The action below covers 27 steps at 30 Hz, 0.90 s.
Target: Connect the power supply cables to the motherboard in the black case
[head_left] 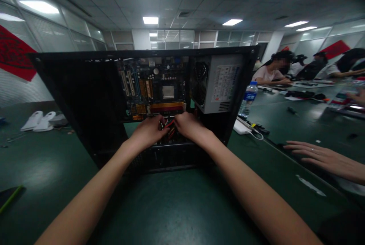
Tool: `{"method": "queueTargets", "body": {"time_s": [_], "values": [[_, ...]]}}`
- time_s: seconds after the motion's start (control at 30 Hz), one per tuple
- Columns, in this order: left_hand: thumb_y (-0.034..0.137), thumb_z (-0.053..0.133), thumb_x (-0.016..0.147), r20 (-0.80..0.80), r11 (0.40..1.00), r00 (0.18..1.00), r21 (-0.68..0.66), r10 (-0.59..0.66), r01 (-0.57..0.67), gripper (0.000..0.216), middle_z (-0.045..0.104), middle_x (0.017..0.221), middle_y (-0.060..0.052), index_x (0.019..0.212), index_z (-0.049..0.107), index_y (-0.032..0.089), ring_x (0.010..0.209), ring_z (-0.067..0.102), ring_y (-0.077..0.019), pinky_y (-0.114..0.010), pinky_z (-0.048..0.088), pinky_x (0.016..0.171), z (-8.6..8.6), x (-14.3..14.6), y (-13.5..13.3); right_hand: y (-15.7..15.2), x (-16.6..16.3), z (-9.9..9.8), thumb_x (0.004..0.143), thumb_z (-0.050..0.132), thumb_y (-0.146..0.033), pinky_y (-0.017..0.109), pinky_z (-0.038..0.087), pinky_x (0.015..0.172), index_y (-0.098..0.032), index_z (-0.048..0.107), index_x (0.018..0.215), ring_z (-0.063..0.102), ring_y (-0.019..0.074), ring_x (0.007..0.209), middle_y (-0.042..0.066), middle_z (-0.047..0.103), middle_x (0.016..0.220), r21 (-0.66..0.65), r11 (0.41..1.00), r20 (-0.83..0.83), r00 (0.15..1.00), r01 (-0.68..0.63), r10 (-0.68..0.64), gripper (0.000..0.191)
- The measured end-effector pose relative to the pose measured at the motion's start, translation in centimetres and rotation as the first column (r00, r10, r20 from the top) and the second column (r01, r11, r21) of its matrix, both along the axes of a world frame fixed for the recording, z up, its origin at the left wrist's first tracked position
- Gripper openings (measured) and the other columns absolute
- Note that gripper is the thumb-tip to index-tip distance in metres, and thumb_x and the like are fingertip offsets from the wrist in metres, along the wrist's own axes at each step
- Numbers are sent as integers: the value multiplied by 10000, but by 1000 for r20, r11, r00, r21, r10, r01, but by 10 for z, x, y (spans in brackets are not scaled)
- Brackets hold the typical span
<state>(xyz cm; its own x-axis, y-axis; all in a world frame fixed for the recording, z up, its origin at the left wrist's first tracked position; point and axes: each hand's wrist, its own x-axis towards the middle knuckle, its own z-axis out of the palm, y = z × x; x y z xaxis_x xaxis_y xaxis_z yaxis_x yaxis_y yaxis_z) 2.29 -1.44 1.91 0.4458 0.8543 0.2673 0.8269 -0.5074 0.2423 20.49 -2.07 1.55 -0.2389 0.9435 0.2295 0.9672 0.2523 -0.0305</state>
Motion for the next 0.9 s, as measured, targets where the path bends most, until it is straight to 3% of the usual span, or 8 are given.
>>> {"method": "queueTargets", "body": {"time_s": [0.13, 0.37, 0.57, 0.9], "values": [[382, 601, 966, 9, 1000, 1000, -3, -9, 9, 308, 763, 946, -79, 1193, 663, 182, 856, 706, -242, -310, 462, 711, 0, 0, 0, 4, 1, -3, 1053, 421, -244, 348, 554, 809, -108, 768, 1131, 753, 325, 1029, 218, 756, 1102, 8, 1000, -10, 1000, -15, 15, 381], [417, 533, 1011, -88, 997, 994, 44, -59, 63, 380, 765, 1192, -102, 1311, 694, 248, 1072, 713, -299, -353, 510, 861, -1, -2, 1, 0, 0, -1, 1057, 406, -228, 362, 557, 820, -105, 750, 1164, 746, 333, 1051, 212, 750, 1137, -2, 1000, -1, 1000, -5, 5, 381], [427, 458, 1044, -242, 998, 970, 57, 13, 0, 390, 757, 1188, -128, 1303, 680, 239, 1064, 713, -335, -385, 515, 821, 2, 1, -8, 6, 1, 1, 1056, 394, -211, 356, 545, 850, -106, 745, 1166, 743, 323, 1058, 220, 748, 1139, 15, 999, 9, 999, 39, -39, 383], [437, 397, 1062, -332, 995, 942, 96, 55, -24, 434, 748, 1167, -160, 1344, 648, 224, 1042, 715, -365, -431, 527, 825, 0, 6, -12, 12, 1, 1, 1043, 407, -228, 356, 547, 835, -128, 760, 1163, 739, 331, 1058, 215, 750, 1159, 7, 997, 25, 997, 75, -75, 386]]}}
